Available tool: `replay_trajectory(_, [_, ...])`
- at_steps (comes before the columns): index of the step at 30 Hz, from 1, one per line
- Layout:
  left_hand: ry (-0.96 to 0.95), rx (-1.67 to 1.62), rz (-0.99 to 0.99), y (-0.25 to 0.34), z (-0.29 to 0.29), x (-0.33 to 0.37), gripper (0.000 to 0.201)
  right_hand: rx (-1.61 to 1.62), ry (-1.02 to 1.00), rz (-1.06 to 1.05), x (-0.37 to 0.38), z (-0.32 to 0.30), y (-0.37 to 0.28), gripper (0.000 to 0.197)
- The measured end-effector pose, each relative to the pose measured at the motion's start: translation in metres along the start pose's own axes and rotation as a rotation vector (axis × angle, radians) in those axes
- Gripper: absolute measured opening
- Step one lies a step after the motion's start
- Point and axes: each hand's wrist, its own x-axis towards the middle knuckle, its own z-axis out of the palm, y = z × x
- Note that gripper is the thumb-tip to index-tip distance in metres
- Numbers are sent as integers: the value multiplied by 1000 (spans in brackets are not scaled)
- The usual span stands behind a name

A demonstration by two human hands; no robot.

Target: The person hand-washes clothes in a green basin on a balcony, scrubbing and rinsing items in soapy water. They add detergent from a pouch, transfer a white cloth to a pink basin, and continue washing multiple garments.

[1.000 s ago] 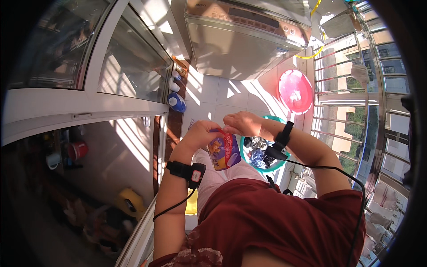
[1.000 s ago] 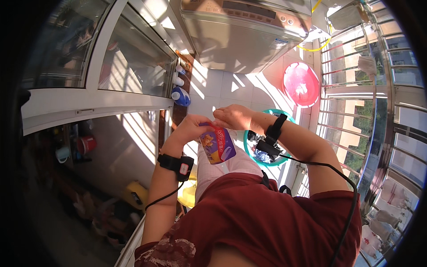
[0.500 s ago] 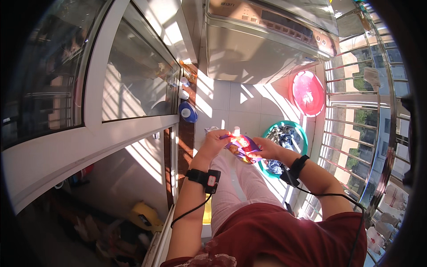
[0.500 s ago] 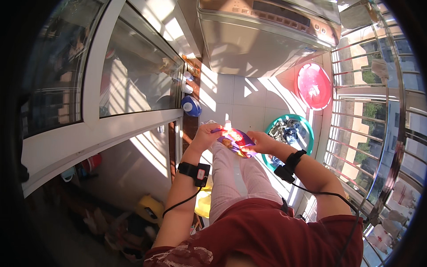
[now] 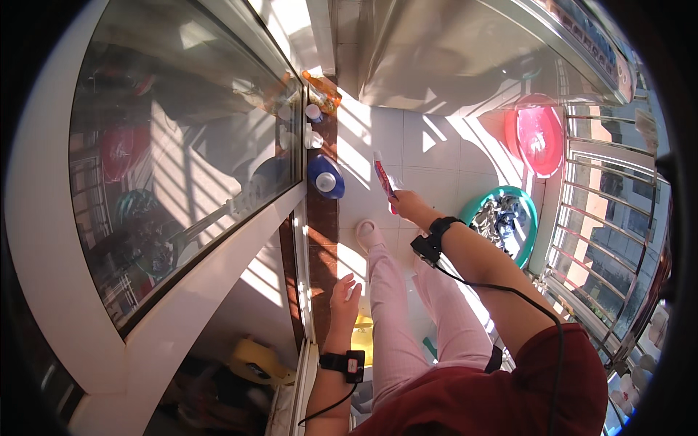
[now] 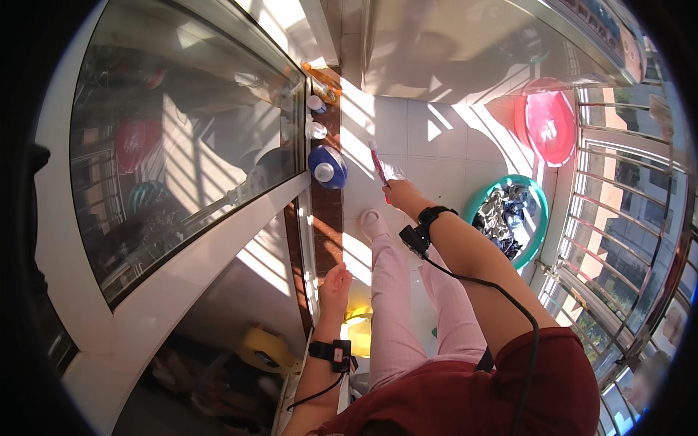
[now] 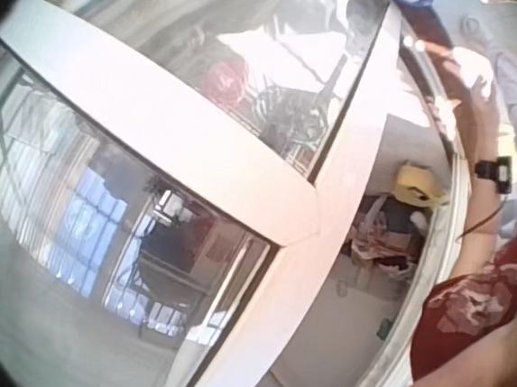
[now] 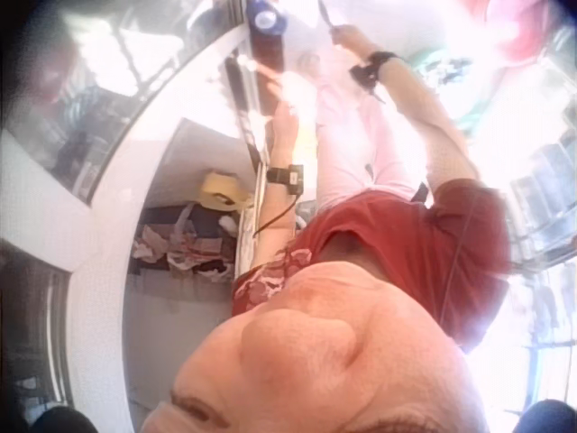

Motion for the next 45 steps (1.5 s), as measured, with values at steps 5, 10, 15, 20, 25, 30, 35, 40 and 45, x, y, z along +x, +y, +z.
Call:
replay_trajectory(5, [19,-146,-179,-41,-12,-28,28,87,190,41,107,34,18,29])
replay_trajectory(10, [85,-230,-245,-65,-8,-23,26,130,266,-71,180,61,7,29])
replay_trajectory(15, [117,-276,-193,-81,7,-15,24,355,248,92,187,93,8,28])
replay_trajectory(20, [117,-281,-205,-74,28,-27,25,783,26,172,126,112,86,29])
replay_trajectory(25, [109,-237,-156,-47,44,-47,25,828,-34,250,-11,78,208,23])
replay_trajectory(30, [131,-140,-67,-8,54,-84,21,892,111,514,-177,22,315,20])
replay_trajectory(35, [86,0,25,56,63,-131,22,931,214,550,-332,-17,386,22])
replay_trajectory(40, [33,81,113,124,96,-157,23,1106,385,672,-452,-30,424,25])
replay_trajectory(45, [-196,237,242,182,146,-164,24,1340,639,698,-561,8,435,22])
